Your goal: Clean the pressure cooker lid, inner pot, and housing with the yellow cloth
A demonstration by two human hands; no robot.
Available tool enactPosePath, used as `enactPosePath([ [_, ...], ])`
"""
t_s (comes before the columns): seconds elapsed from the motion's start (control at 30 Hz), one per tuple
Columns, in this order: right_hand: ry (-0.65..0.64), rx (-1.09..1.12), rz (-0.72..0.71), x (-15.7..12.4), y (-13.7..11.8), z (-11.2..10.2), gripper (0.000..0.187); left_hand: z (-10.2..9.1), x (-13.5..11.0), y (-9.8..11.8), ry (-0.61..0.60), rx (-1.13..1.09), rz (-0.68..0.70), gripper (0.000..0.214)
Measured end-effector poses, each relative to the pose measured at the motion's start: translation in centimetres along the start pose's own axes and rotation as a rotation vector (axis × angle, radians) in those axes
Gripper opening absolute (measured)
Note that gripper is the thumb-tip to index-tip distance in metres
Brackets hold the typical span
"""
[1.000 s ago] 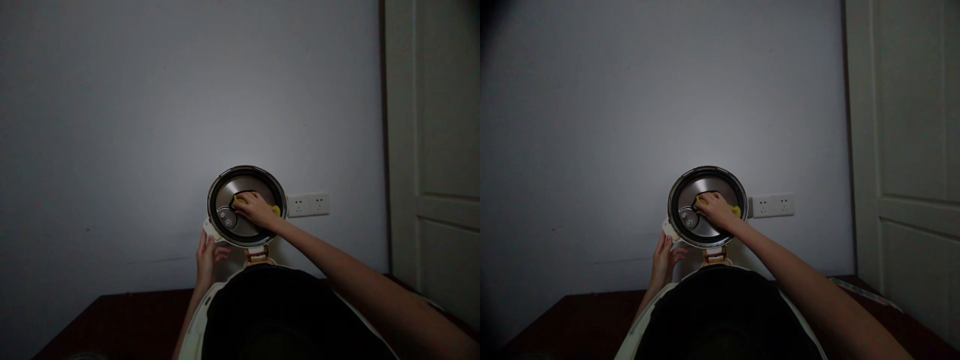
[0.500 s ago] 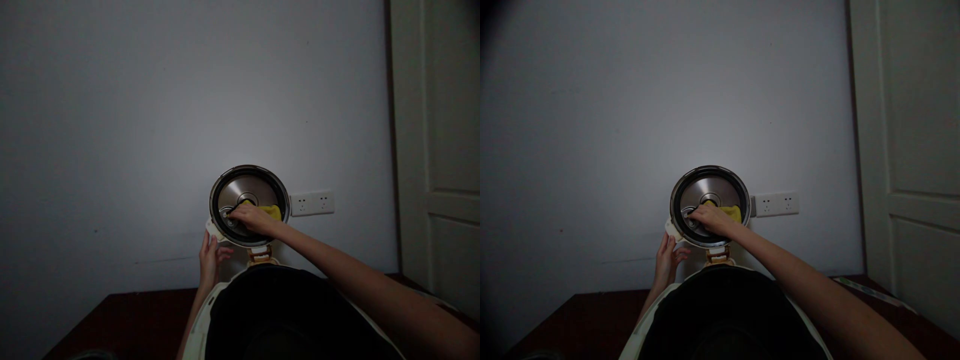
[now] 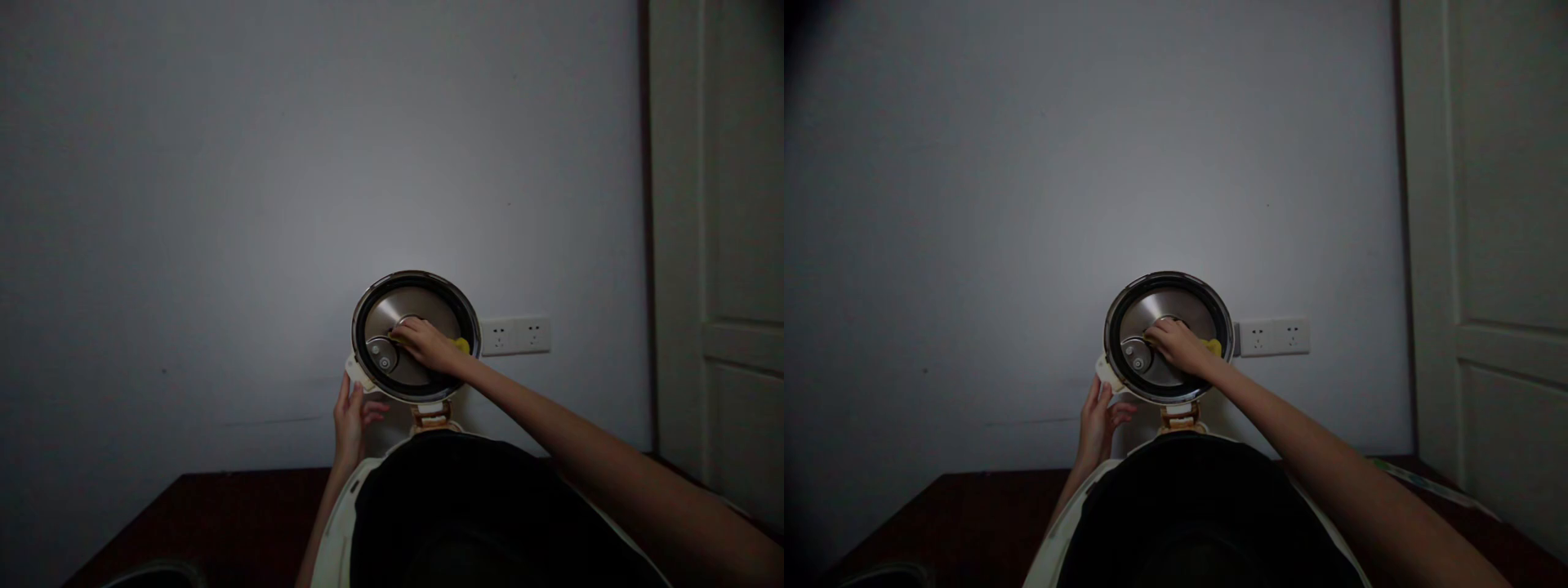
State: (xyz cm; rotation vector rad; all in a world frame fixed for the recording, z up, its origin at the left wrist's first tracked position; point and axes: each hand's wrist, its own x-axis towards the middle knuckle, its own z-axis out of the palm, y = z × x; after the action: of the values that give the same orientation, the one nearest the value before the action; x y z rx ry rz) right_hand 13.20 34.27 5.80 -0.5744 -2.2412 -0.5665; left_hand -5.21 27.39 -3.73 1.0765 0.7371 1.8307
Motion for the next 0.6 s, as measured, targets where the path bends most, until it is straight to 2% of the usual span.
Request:
enactPosePath([
  [0.1,0.066,0.066,0.000,-0.1,0.2,0.2,0.030,0.0,0.0,0.0,-0.004,-0.009,0.002,0.071],
  [0.17,0.059,0.033,-0.007,-0.1,0.1,0.2,0.026,0.0,0.0,0.0,-0.004,-0.015,0.000,0.072],
  [0.3,-0.044,-0.139,-0.060,0.0,-0.7,0.0,0.022,-0.1,0.1,-0.1,0.002,-0.013,-0.001,0.071],
  [0.43,-0.148,-0.190,-0.139,0.1,-1.2,-0.1,0.027,-0.1,0.1,-0.2,-0.001,-0.015,-0.002,0.072],
  [0.6,-0.114,-0.187,-0.030,0.4,-0.7,-0.1,0.028,0.0,0.1,-0.1,0.009,-0.015,-0.015,0.071],
])
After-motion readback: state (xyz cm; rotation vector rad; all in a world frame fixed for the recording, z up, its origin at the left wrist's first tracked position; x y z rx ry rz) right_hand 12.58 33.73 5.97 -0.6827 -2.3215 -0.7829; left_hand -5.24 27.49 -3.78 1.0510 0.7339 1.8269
